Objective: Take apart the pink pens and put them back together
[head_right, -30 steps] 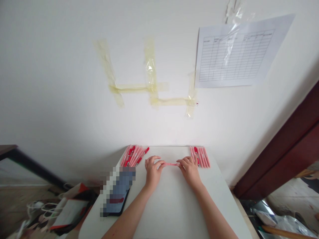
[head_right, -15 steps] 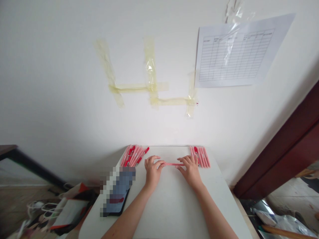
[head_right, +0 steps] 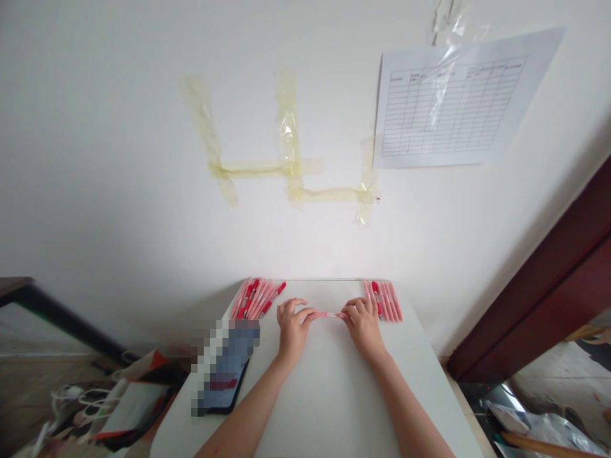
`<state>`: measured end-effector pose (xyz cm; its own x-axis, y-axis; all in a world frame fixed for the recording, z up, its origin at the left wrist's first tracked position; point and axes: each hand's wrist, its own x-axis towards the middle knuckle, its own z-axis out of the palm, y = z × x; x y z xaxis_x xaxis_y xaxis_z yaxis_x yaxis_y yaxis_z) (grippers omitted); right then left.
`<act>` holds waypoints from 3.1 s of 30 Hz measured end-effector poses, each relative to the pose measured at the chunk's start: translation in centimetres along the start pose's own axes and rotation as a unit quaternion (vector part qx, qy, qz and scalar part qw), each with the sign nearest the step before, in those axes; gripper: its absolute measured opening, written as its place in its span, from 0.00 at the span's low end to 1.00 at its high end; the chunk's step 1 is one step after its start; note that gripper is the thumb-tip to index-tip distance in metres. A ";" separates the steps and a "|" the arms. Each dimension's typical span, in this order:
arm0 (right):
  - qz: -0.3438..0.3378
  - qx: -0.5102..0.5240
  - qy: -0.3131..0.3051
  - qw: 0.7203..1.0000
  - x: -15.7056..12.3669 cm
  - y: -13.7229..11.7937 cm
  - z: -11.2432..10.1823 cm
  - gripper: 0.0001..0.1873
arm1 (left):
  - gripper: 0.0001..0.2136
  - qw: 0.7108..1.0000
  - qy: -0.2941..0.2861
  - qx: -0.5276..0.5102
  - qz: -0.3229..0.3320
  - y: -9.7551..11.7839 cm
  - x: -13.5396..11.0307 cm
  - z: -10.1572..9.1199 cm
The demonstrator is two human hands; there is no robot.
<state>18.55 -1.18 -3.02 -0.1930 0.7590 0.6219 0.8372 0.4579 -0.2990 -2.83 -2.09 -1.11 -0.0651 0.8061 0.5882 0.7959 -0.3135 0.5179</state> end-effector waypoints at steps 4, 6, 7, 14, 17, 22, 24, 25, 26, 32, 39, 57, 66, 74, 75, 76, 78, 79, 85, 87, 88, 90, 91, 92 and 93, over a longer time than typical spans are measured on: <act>-0.013 -0.004 -0.007 1.000 -0.1 0.4 0.1 0.13 | 0.04 1.000 0.001 -0.003 0.000 -0.1 0.0 0.1; -0.017 -0.008 -0.009 1.000 0.0 0.5 0.2 0.13 | 0.04 1.000 0.003 -0.003 0.002 -0.1 0.0 0.1; -0.017 -0.010 -0.009 1.000 0.0 0.5 0.2 0.13 | 0.04 1.000 0.006 -0.002 0.004 -0.1 0.0 0.2; -0.014 -0.021 -0.021 0.999 0.0 -0.3 -0.1 0.14 | 0.05 1.000 0.015 0.007 0.011 -0.1 -0.1 0.2; -0.008 -0.024 -0.002 1.000 0.1 -0.3 -0.2 0.13 | 0.06 1.000 0.011 0.010 0.008 -0.2 -0.1 0.2; 0.008 -0.014 0.024 1.000 0.0 0.3 0.1 0.12 | 0.07 1.000 0.000 0.021 -0.001 -0.5 -0.2 0.6; 0.013 -0.011 0.028 0.999 -0.1 0.6 0.2 0.12 | 0.05 1.000 -0.001 0.020 -0.001 -0.6 -0.2 0.7; 0.015 -0.009 0.031 0.999 -0.1 0.6 0.2 0.13 | 0.04 1.000 -0.001 0.018 -0.002 -0.6 -0.2 0.7; 0.015 -0.007 0.032 0.999 -0.1 0.7 0.2 0.13 | 0.04 1.000 0.000 0.017 -0.003 -0.6 -0.2 0.7; 0.019 0.004 0.012 1.000 -0.2 0.5 0.1 0.17 | 0.03 1.000 -0.004 0.014 -0.010 -0.4 -0.1 0.3; 0.024 0.007 0.018 1.000 -0.2 0.8 -0.2 0.15 | 0.05 1.000 0.011 0.010 -0.015 -0.5 -0.1 0.3; 0.058 0.070 0.022 0.996 -0.2 1.2 0.5 0.17 | 0.03 0.998 -0.043 0.013 -0.035 0.5 -0.1 -0.3; 0.109 0.250 0.056 0.961 0.1 1.2 0.2 0.15 | 0.04 0.999 -0.020 0.015 -0.030 0.0 -0.2 0.2; 0.253 0.497 0.038 0.829 0.5 0.5 -0.3 0.17 | 0.03 0.999 -0.033 0.008 0.013 -0.1 -0.6 0.8; 0.264 0.527 0.035 0.807 0.6 0.4 -0.3 0.17 | 0.03 0.999 -0.033 0.008 0.017 -0.1 -0.6 0.8; 0.270 0.562 0.037 0.781 0.6 0.3 -0.4 0.16 | 0.04 0.999 -0.035 0.008 0.018 -0.1 -0.6 0.9; 0.274 0.639 0.051 0.716 0.7 0.2 -0.5 0.15 | 0.06 0.999 -0.045 0.010 0.015 -0.3 -0.6 0.9; 0.276 0.675 0.060 0.681 0.8 0.2 -0.5 0.14 | 0.07 0.998 -0.053 0.012 0.010 -0.3 -0.6 0.9; 0.322 0.782 0.093 0.526 1.0 1.7 -0.7 0.12 | 0.14 0.991 -0.122 0.030 -0.034 -0.8 -0.6 1.0; 0.326 0.796 0.108 0.498 0.8 2.3 -0.7 0.11 | 0.12 0.987 -0.148 0.035 -0.048 -0.7 -0.6 1.1; 0.323 0.801 0.112 0.491 0.8 2.6 -0.7 0.11 | 0.11 0.985 -0.157 0.038 -0.054 -0.7 -0.6 1.1; 0.312 0.804 0.109 0.494 0.7 3.1 -0.8 0.12 | 0.10 0.983 -0.166 0.043 -0.063 -0.6 -0.6 1.0; 0.306 0.799 0.104 0.507 0.6 3.3 -0.9 0.14 | 0.10 0.983 -0.166 0.045 -0.065 -0.6 -0.6 1.0; 0.300 0.790 0.098 0.526 0.6 3.4 -1.0 0.16 | 0.10 0.983 -0.165 0.048 -0.065 -0.6 -0.7 1.0; 0.295 0.777 0.092 0.548 0.6 3.5 -1.1 0.17 | 0.10 0.983 -0.163 0.050 -0.064 -0.6 -0.7 1.0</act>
<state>21.90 0.38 -2.94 0.0518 0.9931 0.1048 -0.7487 0.1081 -0.6540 -2.62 -1.92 -2.46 0.0156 0.9589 0.2832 0.8499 -0.1619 0.5014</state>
